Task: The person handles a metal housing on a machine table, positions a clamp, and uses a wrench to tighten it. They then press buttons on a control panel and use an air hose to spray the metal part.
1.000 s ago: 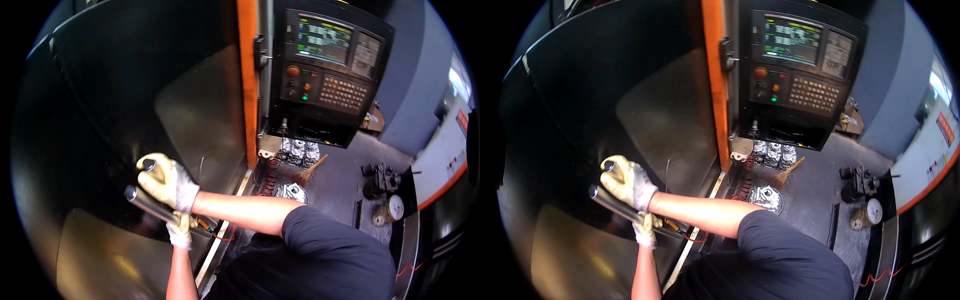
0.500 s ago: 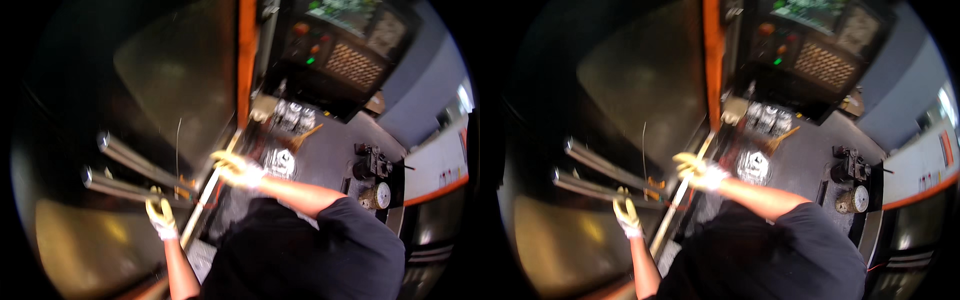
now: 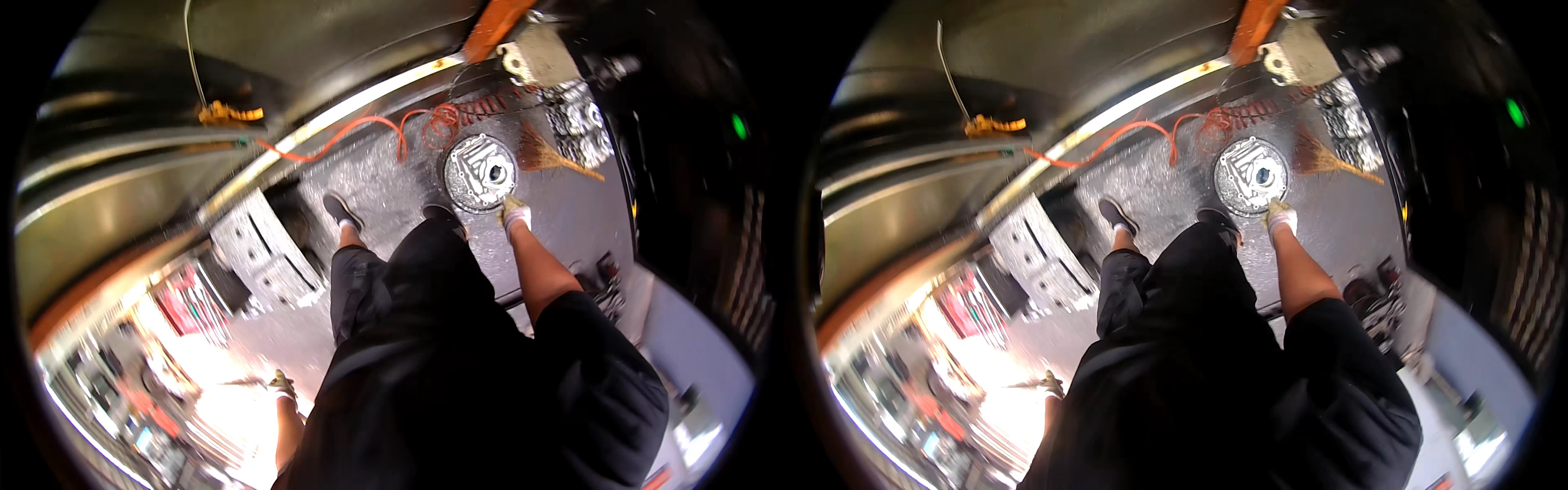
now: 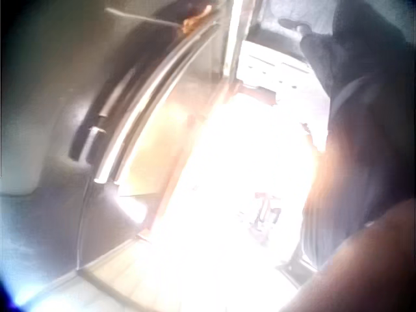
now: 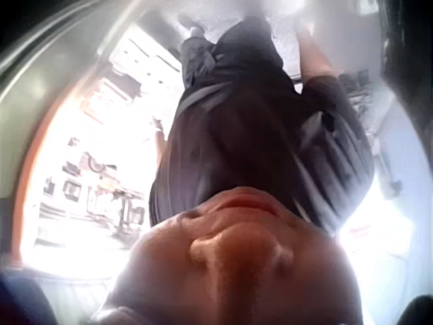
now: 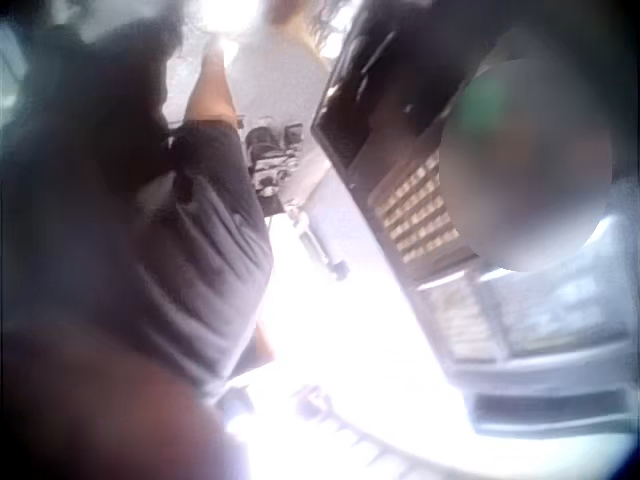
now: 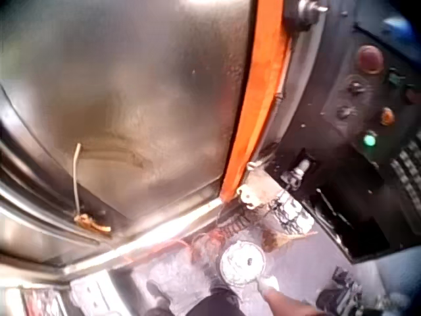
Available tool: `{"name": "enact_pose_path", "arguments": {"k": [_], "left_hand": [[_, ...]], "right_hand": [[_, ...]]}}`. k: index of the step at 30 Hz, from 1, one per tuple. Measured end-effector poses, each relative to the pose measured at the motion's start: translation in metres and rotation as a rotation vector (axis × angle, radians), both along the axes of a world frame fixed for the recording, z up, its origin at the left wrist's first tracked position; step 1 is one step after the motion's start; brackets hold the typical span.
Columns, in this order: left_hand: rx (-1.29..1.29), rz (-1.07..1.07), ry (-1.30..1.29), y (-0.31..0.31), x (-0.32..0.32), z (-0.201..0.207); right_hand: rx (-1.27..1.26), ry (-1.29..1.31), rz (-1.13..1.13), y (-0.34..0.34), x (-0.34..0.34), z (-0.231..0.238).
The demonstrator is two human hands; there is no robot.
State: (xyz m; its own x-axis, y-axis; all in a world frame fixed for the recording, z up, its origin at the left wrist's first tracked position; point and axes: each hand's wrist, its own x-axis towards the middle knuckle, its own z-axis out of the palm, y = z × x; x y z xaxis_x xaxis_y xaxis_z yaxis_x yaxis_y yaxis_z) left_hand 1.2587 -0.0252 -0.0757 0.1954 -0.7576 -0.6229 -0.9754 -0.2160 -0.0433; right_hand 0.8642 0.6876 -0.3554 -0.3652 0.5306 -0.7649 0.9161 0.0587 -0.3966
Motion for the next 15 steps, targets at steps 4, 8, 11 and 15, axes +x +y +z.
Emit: {"name": "enact_pose_path", "arguments": {"k": [4, 8, 11, 15], "left_hand": [[0.23, -0.069, -0.038, 0.164, 0.19, 0.058], [0.235, 0.399, 0.047, 0.304, 0.229, 0.104], [0.04, 0.593, 0.153, 0.393, 0.205, 0.138], [-0.013, 0.737, 0.205, 0.51, 0.281, 0.125]], "right_hand": [[-0.173, -0.233, 0.081, -0.007, -0.044, 0.024], [-0.362, -0.244, -0.057, 0.012, -0.062, -0.042], [-0.686, -0.259, -0.268, 0.055, -0.07, -0.109], [-0.574, -0.145, 0.007, 0.055, -0.092, -0.115]]}}
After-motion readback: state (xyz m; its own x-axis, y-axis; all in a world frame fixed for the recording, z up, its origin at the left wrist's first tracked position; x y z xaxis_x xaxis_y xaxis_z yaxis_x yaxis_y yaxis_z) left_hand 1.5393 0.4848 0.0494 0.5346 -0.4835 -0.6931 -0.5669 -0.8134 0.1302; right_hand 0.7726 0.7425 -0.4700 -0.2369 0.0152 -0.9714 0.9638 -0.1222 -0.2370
